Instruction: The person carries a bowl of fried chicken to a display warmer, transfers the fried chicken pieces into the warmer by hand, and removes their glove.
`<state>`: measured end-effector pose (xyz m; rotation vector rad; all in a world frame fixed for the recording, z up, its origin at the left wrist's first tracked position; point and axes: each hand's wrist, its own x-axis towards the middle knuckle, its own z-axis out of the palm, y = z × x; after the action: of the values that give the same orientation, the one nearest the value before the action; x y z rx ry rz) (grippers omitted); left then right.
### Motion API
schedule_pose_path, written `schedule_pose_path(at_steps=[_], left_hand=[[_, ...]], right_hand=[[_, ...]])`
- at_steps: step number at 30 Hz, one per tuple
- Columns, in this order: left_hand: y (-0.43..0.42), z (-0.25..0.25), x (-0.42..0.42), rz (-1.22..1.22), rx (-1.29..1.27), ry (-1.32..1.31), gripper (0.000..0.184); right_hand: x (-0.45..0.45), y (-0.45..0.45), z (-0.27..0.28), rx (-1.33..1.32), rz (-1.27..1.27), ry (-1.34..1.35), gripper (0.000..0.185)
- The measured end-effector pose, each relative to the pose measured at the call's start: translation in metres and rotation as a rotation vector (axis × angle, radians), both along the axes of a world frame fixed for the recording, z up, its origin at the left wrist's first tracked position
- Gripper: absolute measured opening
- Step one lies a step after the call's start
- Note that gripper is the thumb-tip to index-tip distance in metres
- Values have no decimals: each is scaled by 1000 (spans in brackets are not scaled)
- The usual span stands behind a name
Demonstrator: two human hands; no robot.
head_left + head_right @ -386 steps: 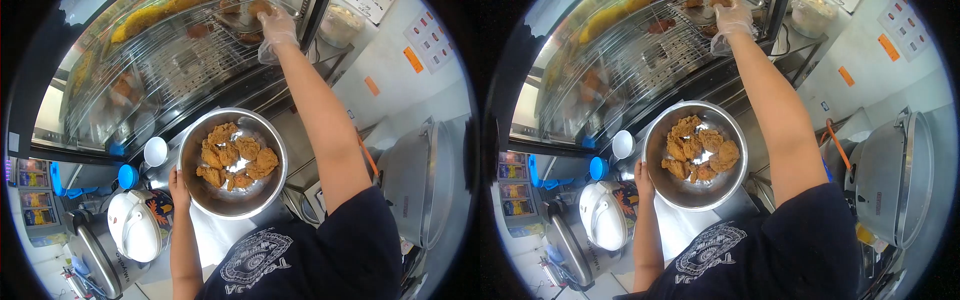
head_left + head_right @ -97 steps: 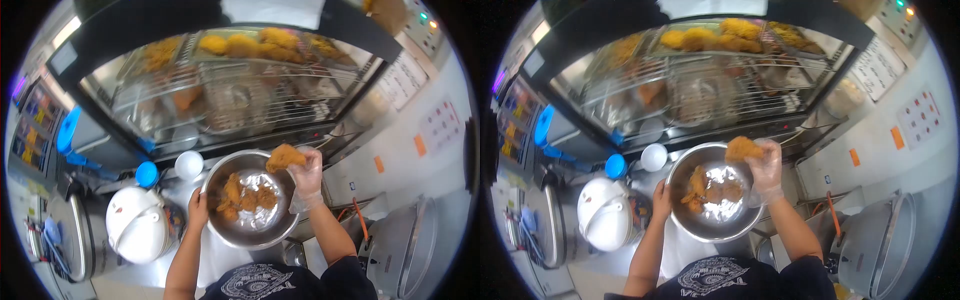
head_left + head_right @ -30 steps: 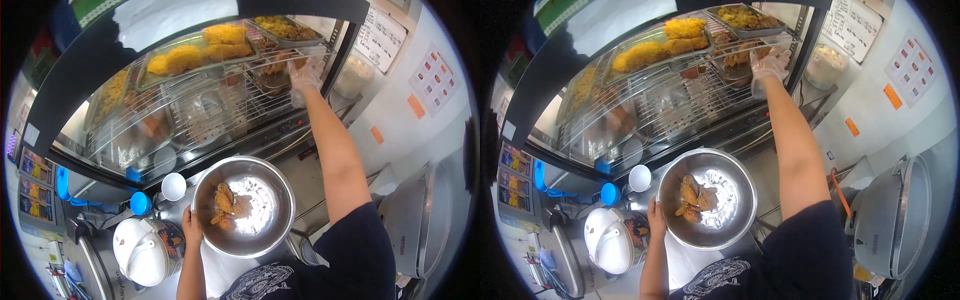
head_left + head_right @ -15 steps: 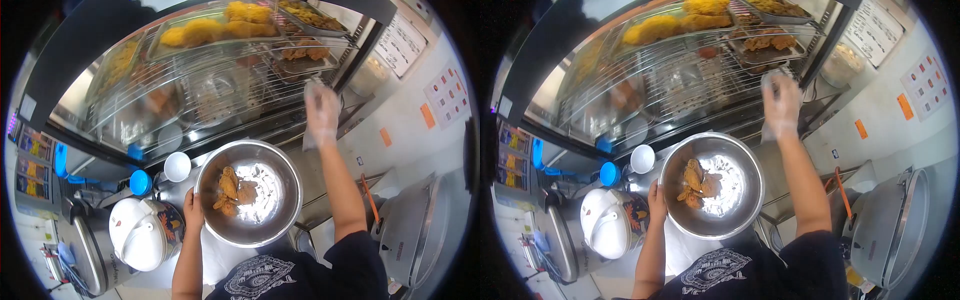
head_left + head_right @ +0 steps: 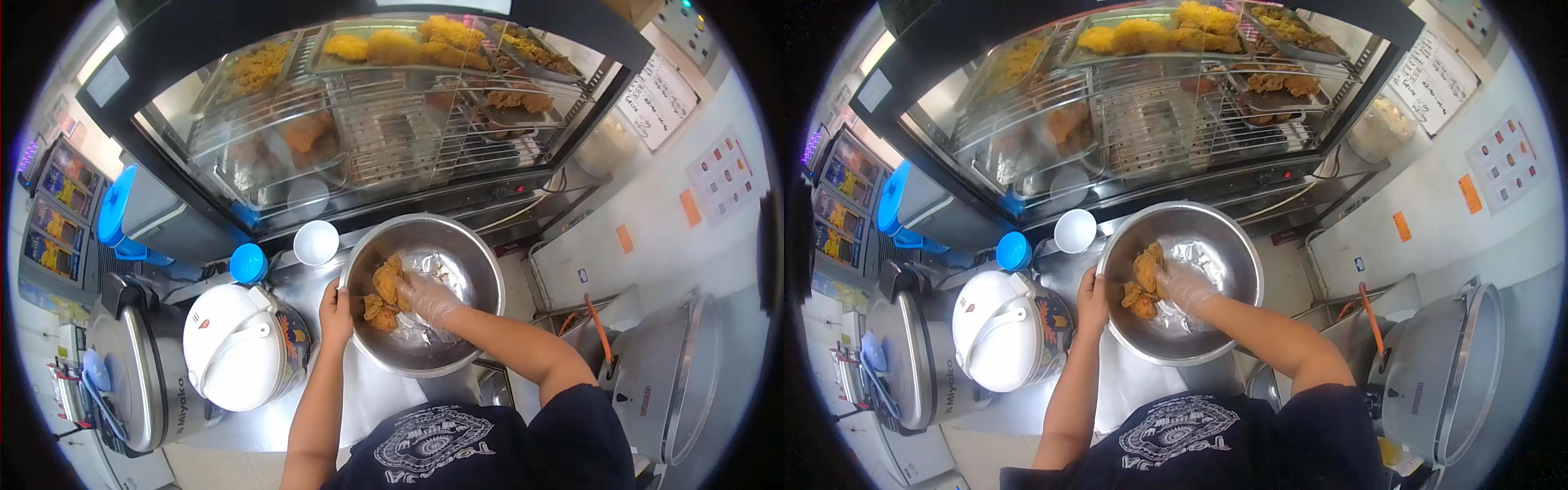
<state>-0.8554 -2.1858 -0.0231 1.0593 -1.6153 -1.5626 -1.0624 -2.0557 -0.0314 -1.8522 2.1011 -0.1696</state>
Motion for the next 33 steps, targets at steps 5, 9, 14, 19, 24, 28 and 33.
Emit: schedule_pose_path(at_steps=[5,9,14,19,24,28,33], left_hand=[[-1,-1,-1,-1,55,17,33],[-6,-8,0,-35,28,34,32],[-8,-18,1,-27,-23,31,32],[-3,-1,-1,-35,-38,-14,32],[-1,7,-2,-26,-23,-67,33],[-6,-2,1,-36,-57,-85,34],[-4,-3,1,-29,-42,-88,34]], right_hand=[[-16,7,65,205,-126,-252,66],[-31,30,70,298,-565,-1123,62],[-55,50,130,-183,-539,-1766,52],[-113,31,187,-873,-583,-1662,57],[-226,-32,211,-1181,-925,-444,71],[-271,-94,194,-776,-1008,267,91],[-243,-94,229,-304,-946,260,98]])
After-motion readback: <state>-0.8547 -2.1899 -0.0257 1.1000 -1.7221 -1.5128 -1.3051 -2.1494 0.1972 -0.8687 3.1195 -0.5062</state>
